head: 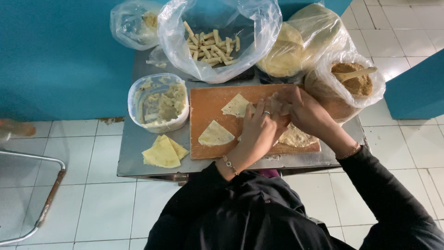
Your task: The person sits at a small metal table and folds triangular dough wrappers, spooning brown filling from a sack onto the wrappers and pressing the edges to seal filled pastries. They work through a stack of wrappers one at a time, placing finished pieces aside and taking new wrappers from a pile.
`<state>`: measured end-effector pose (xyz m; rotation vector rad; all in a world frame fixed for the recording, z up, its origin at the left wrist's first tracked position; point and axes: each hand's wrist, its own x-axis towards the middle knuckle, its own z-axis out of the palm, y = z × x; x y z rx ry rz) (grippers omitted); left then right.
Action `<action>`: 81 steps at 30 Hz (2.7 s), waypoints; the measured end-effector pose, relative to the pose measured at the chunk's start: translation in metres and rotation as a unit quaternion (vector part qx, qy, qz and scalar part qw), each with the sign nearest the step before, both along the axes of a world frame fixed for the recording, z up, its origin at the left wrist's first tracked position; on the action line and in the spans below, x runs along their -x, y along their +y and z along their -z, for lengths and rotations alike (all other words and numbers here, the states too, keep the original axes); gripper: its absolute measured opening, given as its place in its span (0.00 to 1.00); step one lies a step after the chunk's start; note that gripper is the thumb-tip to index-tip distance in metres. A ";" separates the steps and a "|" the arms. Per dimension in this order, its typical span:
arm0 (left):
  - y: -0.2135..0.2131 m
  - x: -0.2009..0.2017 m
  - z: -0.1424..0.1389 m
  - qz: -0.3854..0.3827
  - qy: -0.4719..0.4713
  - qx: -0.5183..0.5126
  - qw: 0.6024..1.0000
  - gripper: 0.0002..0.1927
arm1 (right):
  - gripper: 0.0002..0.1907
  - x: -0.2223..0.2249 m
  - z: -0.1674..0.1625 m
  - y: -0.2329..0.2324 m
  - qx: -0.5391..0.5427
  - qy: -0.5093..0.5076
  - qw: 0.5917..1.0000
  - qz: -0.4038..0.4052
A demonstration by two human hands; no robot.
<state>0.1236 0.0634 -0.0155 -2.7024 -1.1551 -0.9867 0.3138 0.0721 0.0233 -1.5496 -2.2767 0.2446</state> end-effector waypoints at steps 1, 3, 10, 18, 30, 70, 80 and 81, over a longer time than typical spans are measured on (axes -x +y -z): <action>0.001 -0.001 0.002 0.000 -0.001 0.014 1.000 0.33 | 0.19 0.002 0.000 -0.002 -0.046 -0.065 0.997 -0.018; 0.001 -0.002 0.006 0.003 -0.002 0.044 0.999 0.31 | 0.23 0.004 0.000 -0.010 -0.135 -0.191 0.971 -0.053; 0.000 -0.002 0.005 -0.011 0.035 0.044 0.998 0.33 | 0.23 -0.001 -0.012 -0.010 -0.152 -0.386 0.906 -0.083; 0.002 -0.004 0.003 -0.005 0.004 0.041 0.999 0.26 | 0.27 -0.009 -0.015 -0.008 -0.147 -0.268 0.952 -0.026; 0.002 -0.002 0.005 0.011 -0.033 0.053 0.998 0.27 | 0.19 -0.008 0.002 -0.009 -0.129 -0.206 0.967 -0.077; -0.002 -0.003 0.004 -0.002 -0.006 0.071 0.997 0.25 | 0.26 0.001 -0.016 -0.003 -0.188 -0.437 0.880 -0.017; -0.017 0.022 -0.010 -0.023 -0.013 0.057 0.998 0.30 | 0.22 0.032 -0.025 0.031 0.019 0.094 0.992 -0.084; -0.020 0.034 -0.012 -0.029 -0.012 0.050 0.998 0.29 | 0.20 0.038 -0.022 0.033 -0.004 0.112 0.987 -0.118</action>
